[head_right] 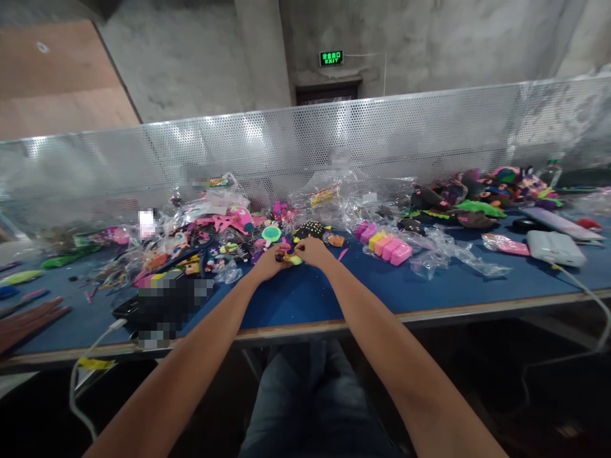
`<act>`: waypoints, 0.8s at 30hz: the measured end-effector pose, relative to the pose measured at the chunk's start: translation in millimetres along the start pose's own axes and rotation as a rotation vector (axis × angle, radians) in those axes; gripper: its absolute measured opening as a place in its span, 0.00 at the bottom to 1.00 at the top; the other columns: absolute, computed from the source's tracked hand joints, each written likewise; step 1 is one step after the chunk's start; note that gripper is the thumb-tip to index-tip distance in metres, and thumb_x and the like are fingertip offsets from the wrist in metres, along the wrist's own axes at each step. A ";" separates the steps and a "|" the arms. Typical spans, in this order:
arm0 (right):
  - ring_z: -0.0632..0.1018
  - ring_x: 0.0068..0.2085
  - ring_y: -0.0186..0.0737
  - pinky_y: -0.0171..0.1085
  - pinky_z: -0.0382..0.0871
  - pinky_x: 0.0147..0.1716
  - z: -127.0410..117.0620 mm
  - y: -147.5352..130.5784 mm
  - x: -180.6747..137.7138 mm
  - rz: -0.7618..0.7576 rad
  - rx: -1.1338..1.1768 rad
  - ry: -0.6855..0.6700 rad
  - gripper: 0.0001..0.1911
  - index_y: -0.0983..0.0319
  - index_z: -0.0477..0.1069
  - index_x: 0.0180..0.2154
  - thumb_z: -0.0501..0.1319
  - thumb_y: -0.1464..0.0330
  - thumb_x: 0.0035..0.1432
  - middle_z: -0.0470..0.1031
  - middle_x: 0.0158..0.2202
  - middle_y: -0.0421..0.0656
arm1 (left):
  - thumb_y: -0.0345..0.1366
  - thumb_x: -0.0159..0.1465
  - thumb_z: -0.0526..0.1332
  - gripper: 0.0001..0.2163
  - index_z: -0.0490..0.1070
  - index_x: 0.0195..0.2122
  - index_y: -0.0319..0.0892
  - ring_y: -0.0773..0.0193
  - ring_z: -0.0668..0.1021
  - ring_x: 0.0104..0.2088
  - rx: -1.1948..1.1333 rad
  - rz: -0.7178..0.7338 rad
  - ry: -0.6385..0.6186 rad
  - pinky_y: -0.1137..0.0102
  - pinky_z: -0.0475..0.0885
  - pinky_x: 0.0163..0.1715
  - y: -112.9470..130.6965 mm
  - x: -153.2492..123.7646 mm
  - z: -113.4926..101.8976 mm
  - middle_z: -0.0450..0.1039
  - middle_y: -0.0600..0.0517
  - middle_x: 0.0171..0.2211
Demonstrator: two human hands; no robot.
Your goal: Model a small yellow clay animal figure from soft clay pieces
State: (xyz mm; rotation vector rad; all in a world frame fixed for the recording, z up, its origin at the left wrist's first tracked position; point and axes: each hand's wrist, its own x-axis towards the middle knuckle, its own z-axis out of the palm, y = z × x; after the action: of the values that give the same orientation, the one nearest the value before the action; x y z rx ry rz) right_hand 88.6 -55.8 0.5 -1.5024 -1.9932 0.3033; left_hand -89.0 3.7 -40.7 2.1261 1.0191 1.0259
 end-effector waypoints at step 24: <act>0.76 0.42 0.38 0.33 0.66 0.42 -22.3 38.5 7.6 0.189 -0.239 0.205 0.11 0.61 0.75 0.40 0.57 0.71 0.57 0.79 0.39 0.44 | 0.27 0.43 0.68 0.23 0.66 0.42 0.38 0.66 0.74 0.31 -0.151 -0.022 0.021 0.68 0.67 0.37 12.7 -3.9 -8.0 0.71 0.53 0.31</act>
State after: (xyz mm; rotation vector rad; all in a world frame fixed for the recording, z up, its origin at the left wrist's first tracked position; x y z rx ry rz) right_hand 130.9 -40.0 0.4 -1.7983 -1.7768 -0.0147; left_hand -92.2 -5.3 -28.4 1.9828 0.9417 1.0813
